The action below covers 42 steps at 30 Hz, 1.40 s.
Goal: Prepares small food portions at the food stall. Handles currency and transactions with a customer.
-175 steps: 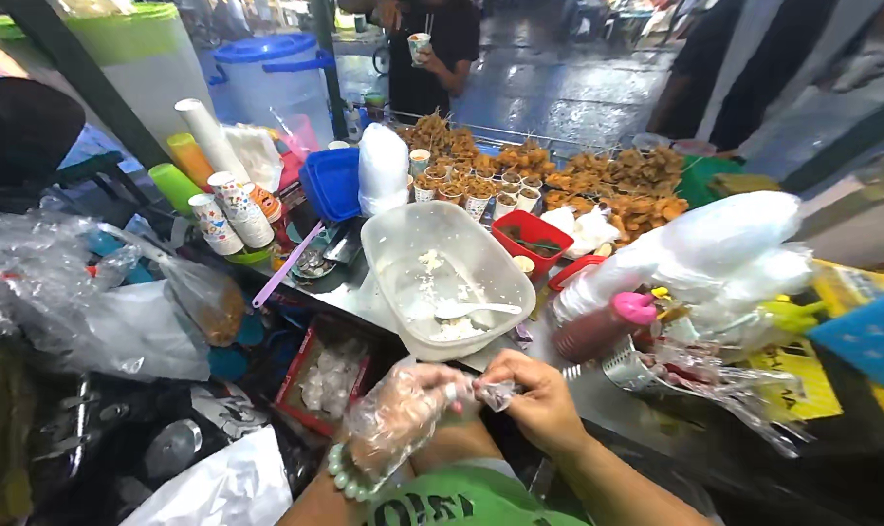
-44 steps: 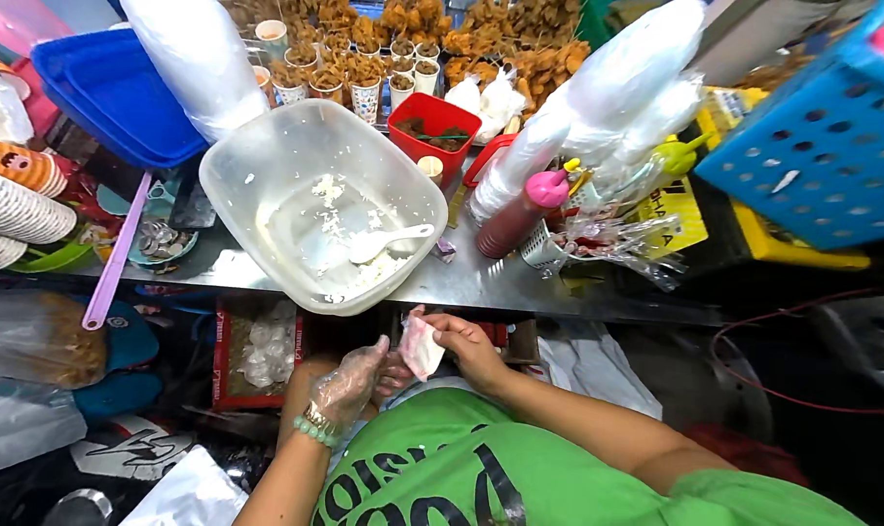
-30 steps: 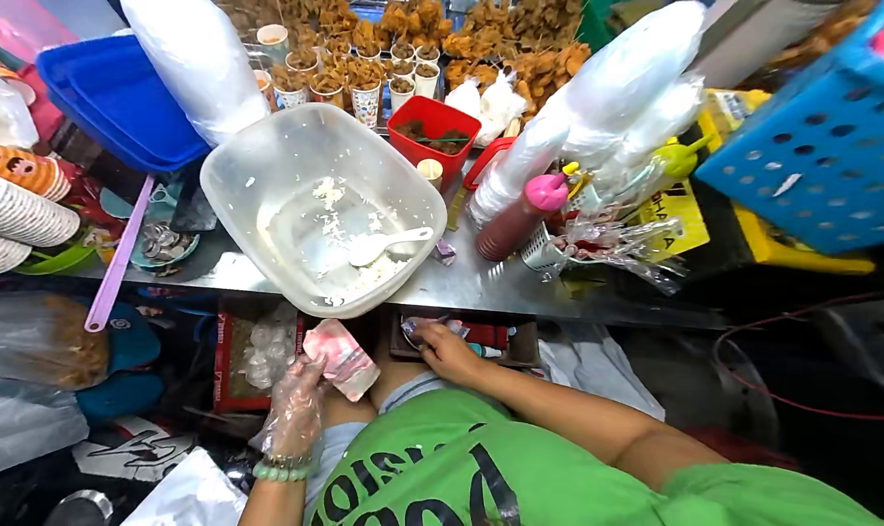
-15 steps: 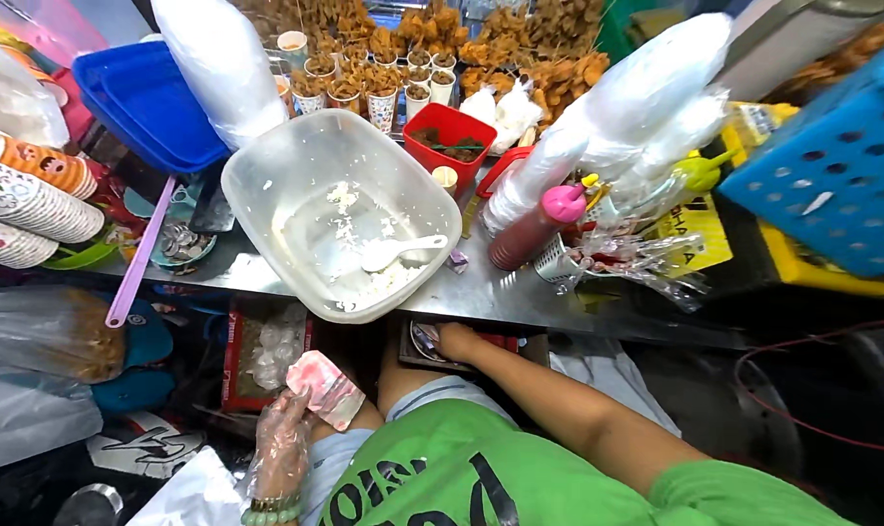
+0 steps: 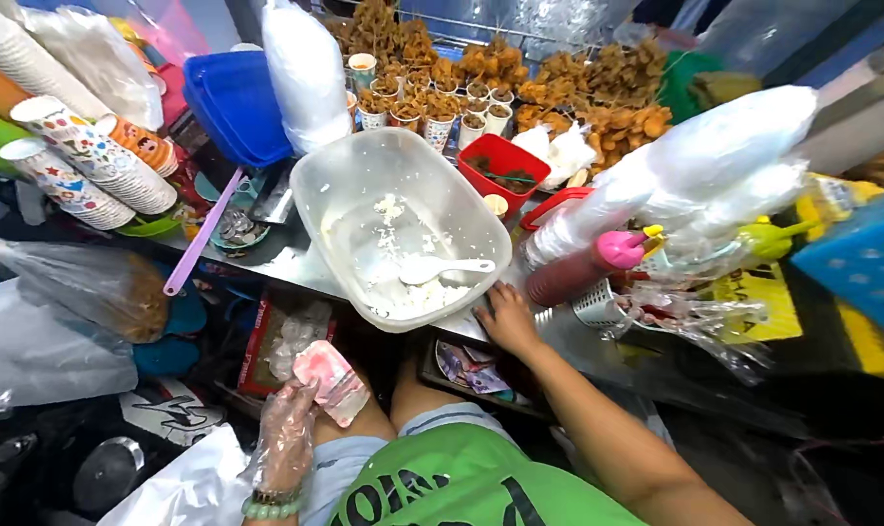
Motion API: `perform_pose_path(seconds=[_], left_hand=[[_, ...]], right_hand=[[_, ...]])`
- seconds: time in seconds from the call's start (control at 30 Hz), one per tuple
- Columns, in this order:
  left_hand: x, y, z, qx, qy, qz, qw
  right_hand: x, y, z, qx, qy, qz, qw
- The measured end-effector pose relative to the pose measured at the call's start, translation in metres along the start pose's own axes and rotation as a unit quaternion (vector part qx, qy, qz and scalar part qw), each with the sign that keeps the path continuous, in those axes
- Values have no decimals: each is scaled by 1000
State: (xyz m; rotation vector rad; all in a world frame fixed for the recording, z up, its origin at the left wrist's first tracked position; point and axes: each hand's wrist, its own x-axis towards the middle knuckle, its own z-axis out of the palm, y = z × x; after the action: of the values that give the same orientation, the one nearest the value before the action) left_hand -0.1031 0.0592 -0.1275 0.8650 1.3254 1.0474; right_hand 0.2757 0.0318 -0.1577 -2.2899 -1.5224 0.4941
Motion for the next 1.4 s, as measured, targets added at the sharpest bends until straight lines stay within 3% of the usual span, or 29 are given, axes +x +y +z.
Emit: perform_pose_path(seconds=[0.1, 0.17, 0.23, 0.3, 0.37, 0.43, 0.53, 0.6, 0.67, 0.77, 0.87, 0.97, 1.07, 1.2, 1.4], left_hand=[[-4, 9, -5, 11, 23, 13, 1000], [-5, 12, -14, -13, 41, 16, 999], [-4, 12, -22, -38, 54, 18, 998], [-1, 11, -26, -46, 59, 19, 997], [2, 11, -25, -48, 65, 12, 997], [4, 12, -24, -54, 62, 14, 997], [5, 11, -29, -68, 65, 19, 995], [6, 10, -35, -78, 84, 19, 993], [7, 11, -43, -82, 100, 18, 991], [9, 13, -54, -87, 124, 27, 988], [11, 15, -63, -89, 153, 34, 984], [11, 19, -67, -96, 173, 29, 980], [-1, 52, -58, -102, 190, -36, 976], [11, 15, -80, -124, 174, -2, 977], [22, 5, -91, -124, 137, -46, 982]], right_hand=[[-34, 6, 32, 12, 63, -125, 990], [-69, 14, 60, -4, 124, -253, 959], [-87, 25, 85, -17, 144, -314, 938], [-90, 29, 88, -42, 51, -232, 971], [-78, 19, 67, -91, -123, -75, 985], [-64, -6, 35, -142, -253, 16, 957], [-57, -61, -20, -214, -351, 21, 911], [-49, -94, -57, -221, -384, -44, 895], [-36, -117, -89, -180, -371, -187, 892], [-11, -155, -113, -95, -170, -466, 863], [31, -231, -110, -86, -26, -576, 813], [84, -310, -78, -144, -73, -548, 821], [146, -365, -26, -238, -127, -496, 825], [203, -403, 24, -311, -144, -448, 826], [225, -434, 55, -363, -198, -414, 811]])
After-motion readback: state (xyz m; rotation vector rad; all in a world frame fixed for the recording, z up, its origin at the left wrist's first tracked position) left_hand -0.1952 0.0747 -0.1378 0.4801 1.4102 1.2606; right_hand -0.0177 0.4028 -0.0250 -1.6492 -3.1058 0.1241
